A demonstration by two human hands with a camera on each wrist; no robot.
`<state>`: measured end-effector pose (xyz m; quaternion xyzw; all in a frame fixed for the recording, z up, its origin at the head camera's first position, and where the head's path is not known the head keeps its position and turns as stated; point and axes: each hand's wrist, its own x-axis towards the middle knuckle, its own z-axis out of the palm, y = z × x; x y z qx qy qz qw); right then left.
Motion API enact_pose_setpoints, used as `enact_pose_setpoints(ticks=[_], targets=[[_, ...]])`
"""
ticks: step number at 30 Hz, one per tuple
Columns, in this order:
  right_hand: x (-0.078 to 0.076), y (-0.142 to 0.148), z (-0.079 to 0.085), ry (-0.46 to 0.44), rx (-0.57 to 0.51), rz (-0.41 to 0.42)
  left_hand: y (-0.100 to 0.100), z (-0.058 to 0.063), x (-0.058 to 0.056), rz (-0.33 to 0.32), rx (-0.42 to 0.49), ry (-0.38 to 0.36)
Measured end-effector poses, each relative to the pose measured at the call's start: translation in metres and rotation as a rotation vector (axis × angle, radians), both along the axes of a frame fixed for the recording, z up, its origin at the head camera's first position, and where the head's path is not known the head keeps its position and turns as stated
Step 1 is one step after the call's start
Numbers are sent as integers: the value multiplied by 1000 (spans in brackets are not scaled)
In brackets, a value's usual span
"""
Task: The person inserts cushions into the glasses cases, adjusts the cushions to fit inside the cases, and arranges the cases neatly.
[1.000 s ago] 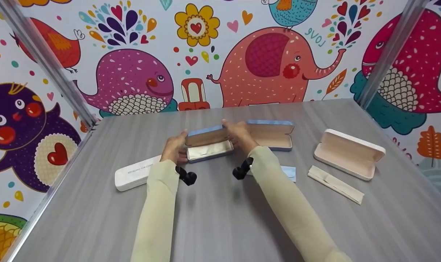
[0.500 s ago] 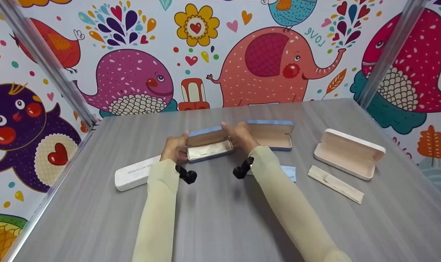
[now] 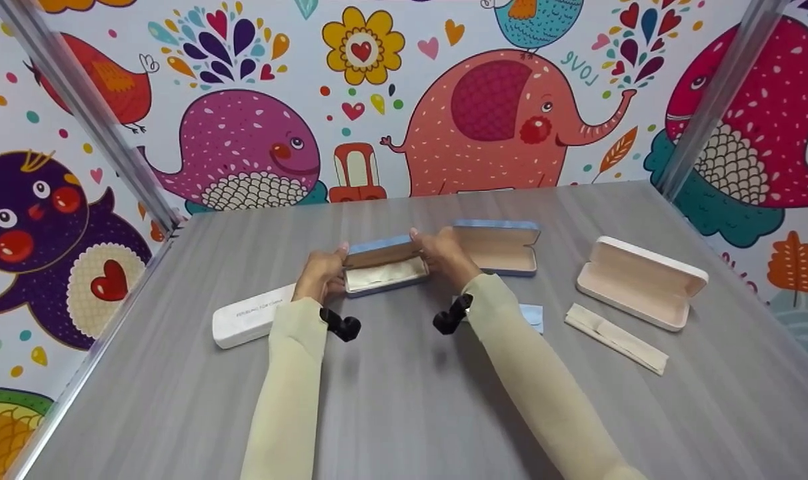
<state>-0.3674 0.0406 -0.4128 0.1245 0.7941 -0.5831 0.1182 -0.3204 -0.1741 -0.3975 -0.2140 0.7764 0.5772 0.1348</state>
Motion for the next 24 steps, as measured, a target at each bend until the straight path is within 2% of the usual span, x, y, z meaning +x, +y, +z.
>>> enact_pose_setpoints(ticks=[11, 18, 24], targets=[[10, 5, -10, 91, 100, 22, -2, -15, 4, -31, -36, 108], [16, 9, -21, 191, 80, 18, -2, -22, 7, -38, -35, 149], [19, 11, -27, 230, 72, 18, -4, -27, 8, -36, -47, 177]])
